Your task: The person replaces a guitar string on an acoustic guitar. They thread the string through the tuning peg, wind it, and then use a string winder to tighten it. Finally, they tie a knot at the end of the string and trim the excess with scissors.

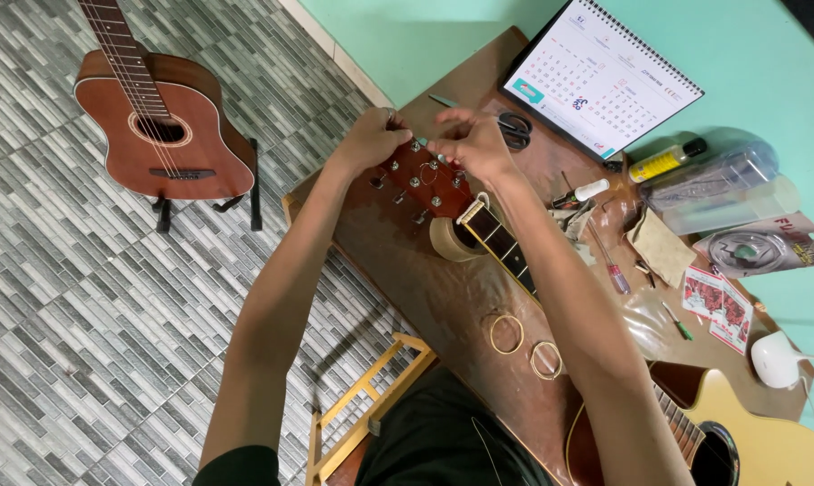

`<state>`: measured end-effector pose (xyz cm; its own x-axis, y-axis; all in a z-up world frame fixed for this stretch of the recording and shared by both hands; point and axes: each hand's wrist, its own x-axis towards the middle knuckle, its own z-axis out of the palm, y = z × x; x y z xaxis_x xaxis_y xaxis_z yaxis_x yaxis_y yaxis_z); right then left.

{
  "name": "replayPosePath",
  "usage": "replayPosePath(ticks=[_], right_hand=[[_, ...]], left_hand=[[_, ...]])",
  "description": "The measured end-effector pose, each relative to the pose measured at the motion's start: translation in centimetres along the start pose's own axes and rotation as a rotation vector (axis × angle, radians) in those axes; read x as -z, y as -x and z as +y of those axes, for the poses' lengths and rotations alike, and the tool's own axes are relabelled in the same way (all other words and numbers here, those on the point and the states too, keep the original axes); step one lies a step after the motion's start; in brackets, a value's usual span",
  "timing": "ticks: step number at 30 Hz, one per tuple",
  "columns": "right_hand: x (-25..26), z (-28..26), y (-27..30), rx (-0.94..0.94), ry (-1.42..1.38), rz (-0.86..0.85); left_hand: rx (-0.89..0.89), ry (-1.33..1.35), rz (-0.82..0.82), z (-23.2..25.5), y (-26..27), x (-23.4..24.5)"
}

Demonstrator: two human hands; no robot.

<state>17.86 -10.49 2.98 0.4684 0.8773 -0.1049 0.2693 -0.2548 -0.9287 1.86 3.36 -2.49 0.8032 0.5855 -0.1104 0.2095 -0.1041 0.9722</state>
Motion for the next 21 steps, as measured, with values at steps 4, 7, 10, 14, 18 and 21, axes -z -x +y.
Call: replayPosePath(ticks=[4,7,10,14,18,21], right_hand=[[0.1,-1.6,0.8,0.006,0.078,-0.123],[-0.3,-1.7,0.6,0.046,0.160,-0.144],[-1.1,-0.9,0.3,0.110,0.259,-0.065],[-2.2,-0.4,-0.1,0.097,0.229,0.001],[-1.9,-0.6,0.5,0.021,0.248,0.026],[-1.8,0.3,0.5,-0.029,0.233,0.048]], left_hand=[[0.039,-0.007,0.013,0.5,0.0,0.0],[0.048,-0.010,0.033,0.1,-0.6,0.1],[0.029,0.024,0.112,0.1,-0.9,0.1],[0.020,0.080,0.045,1.3,0.7,0.4],[0.008,0.017,0.018,1.4,0.7,0.3],[-0.005,-0.058,0.034,0.0,-0.9,-0.7]])
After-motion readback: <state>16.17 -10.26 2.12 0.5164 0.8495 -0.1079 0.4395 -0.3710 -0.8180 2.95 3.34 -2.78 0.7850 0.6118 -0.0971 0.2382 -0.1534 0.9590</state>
